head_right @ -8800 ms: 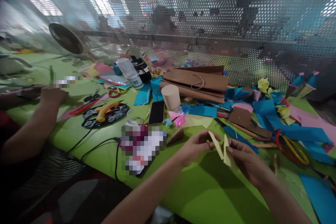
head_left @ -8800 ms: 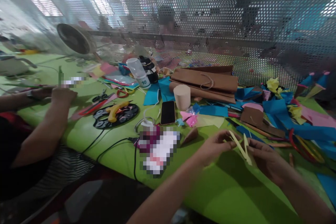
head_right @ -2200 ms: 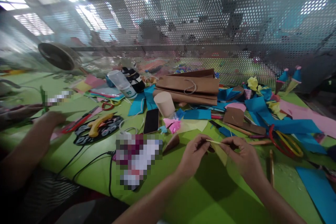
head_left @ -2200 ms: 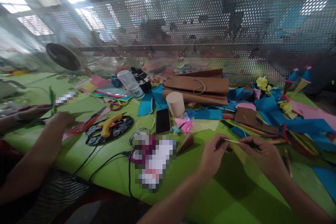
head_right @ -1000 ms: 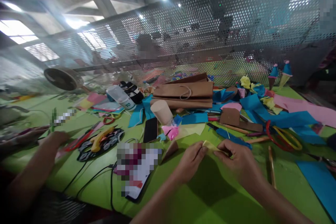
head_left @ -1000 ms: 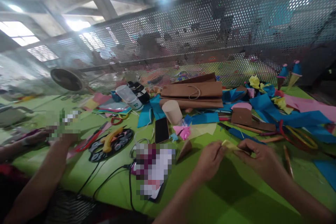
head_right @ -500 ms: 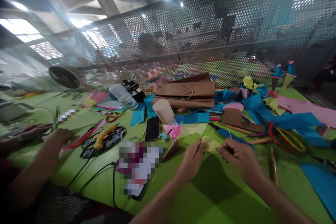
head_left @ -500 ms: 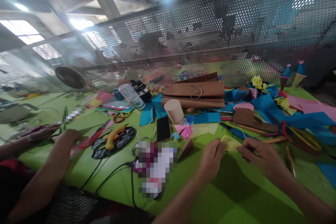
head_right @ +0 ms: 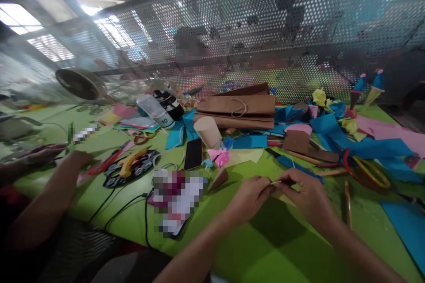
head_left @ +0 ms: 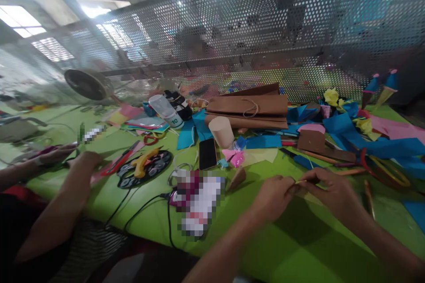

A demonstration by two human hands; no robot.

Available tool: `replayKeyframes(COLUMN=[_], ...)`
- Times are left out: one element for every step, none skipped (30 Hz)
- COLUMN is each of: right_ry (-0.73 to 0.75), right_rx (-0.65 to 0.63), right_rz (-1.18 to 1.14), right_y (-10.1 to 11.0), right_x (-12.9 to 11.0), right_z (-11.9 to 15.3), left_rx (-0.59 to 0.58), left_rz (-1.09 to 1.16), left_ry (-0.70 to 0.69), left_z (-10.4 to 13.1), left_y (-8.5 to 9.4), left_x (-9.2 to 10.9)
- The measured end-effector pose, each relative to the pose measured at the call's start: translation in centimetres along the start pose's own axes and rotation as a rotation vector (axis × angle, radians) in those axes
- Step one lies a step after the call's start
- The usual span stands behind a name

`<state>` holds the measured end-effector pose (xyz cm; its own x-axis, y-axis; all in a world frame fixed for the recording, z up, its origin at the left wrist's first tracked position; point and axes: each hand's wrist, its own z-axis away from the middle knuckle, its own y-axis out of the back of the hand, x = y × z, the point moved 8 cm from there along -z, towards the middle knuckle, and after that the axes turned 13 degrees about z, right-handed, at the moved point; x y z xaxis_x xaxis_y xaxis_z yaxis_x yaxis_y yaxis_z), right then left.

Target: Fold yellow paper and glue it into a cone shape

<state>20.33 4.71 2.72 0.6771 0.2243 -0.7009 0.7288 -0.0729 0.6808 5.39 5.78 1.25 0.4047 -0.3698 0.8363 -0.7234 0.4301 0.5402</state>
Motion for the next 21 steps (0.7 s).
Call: replayKeyframes(right_ry=[-0.024,-0.048,-0.072,-0.095,-0.113,-0.124,-0.129,-0.130,-0.130,-0.126,-0.117,-0.103,-0.089,-0.077,-0.071,-0.073,-0.084,-0.098,-0.111,-0.122,-0.133], right_rx=[0.018,0.038,0.057,0.075,0.089,0.099,0.105,0.106,0.102,0.090,0.070,0.049,0.027,0.010,0.003,0.006,0.020,0.036,0.054,0.069,0.081], right_rz=[-0.010,-0.020,-0.027,-0.032,-0.034,-0.036,-0.038,-0.038,-0.037,-0.035,-0.032,-0.030,-0.026,-0.022,-0.018,-0.013,-0.010,-0.007,-0.007,-0.007,-0.009], right_y=[0.2,0.6,0.9,1.2,1.5,1.7,1.8,1.9,1.8,1.7,1.5,1.3,1.1,1.0,0.9,1.0,1.1,1.2,1.4,1.5,1.6], right_x=[0.2,0.3,0.5,0.6,0.7,0.7,0.7,0.7,0.6,0.6,0.5,0.4,0.3,0.2,0.1,0.1,0.2,0.3,0.4,0.6,0.7], right_z=[0.0,0.0,-0.1,-0.1,-0.1,-0.1,-0.1,-0.1,-0.2,-0.2,-0.2,-0.2,-0.2,-0.2,-0.2,-0.2,-0.2,-0.1,-0.1,0.0,0.0], left_rx=[0.012,0.031,0.054,0.076,0.096,0.111,0.119,0.124,0.126,0.124,0.118,0.108,0.098,0.091,0.091,0.104,0.126,0.154,0.183,0.209,0.226], left_rz=[0.063,0.136,0.206,0.265,0.309,0.337,0.353,0.359,0.357,0.346,0.329,0.311,0.297,0.296,0.315,0.359,0.422,0.496,0.569,0.631,0.677], left_ry=[-0.002,-0.001,0.004,0.010,0.015,0.017,0.016,0.012,0.007,0.002,-0.003,-0.007,-0.009,-0.006,0.004,0.023,0.044,0.064,0.079,0.087,0.088], left_z=[0.0,0.0,0.0,0.0,0.1,0.1,0.2,0.2,0.2,0.3,0.2,0.2,0.2,0.2,0.2,0.2,0.2,0.2,0.3,0.3,0.4], left_y=[0.2,0.5,0.9,1.3,1.6,1.8,2.0,2.1,2.2,2.2,2.2,2.1,2.0,1.9,1.8,1.8,1.9,2.0,2.1,2.2,2.3], left_x=[0.1,0.0,0.0,-0.1,-0.2,-0.3,-0.3,-0.3,-0.3,-0.2,-0.1,-0.1,-0.1,-0.1,-0.2,-0.4,-0.7,-1.0,-1.2,-1.4,-1.5])
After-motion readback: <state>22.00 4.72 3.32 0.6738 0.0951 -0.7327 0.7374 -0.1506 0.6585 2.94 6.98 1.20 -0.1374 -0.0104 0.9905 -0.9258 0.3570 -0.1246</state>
